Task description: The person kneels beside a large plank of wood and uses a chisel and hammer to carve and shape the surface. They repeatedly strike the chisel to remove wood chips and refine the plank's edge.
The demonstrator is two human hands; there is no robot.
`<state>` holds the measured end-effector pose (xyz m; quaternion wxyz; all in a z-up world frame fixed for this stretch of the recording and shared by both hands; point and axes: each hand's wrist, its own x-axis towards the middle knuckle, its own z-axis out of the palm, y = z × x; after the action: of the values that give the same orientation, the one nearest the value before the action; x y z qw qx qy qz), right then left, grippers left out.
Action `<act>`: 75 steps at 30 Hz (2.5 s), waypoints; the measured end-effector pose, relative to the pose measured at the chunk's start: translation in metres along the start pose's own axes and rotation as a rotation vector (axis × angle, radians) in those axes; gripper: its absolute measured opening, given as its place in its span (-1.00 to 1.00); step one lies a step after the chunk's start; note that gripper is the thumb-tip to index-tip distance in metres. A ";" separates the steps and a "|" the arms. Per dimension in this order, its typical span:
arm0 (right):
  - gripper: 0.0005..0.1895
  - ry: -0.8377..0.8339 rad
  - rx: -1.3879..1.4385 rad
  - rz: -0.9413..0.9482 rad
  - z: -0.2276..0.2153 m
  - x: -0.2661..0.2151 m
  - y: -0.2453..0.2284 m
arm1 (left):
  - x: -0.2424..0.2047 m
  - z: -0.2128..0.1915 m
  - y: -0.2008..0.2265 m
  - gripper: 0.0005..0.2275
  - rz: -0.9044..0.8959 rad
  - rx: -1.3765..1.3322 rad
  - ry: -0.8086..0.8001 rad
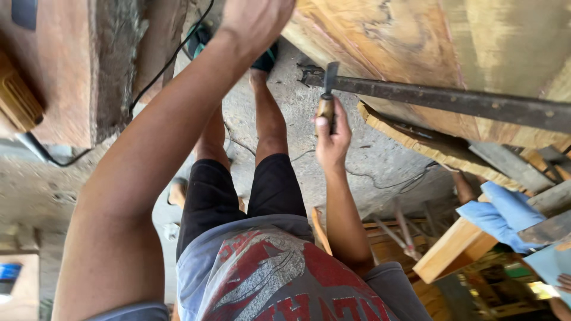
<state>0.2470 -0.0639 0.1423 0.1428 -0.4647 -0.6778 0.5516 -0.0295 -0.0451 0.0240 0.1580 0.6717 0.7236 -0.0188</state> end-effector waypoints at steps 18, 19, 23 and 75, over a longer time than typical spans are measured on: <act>-0.47 0.271 -0.112 0.068 -0.026 -0.085 0.021 | 0.006 -0.069 -0.059 -0.50 0.049 0.218 -0.202; -0.48 0.291 -0.080 0.079 -0.026 -0.086 0.022 | 0.008 -0.079 -0.056 -0.54 0.238 0.387 -0.116; -0.48 0.318 0.034 0.152 -0.022 -0.100 0.019 | -0.003 -0.077 -0.035 -0.55 0.348 0.370 -0.087; -0.46 0.324 -0.382 -0.317 -0.061 0.051 0.054 | 0.034 -0.006 0.199 -0.57 -0.266 -1.613 0.408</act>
<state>0.2886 0.0114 0.1002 0.2436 -0.4536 -0.8018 0.3034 0.1623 0.0083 0.0582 0.4522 0.2524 0.6027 0.6071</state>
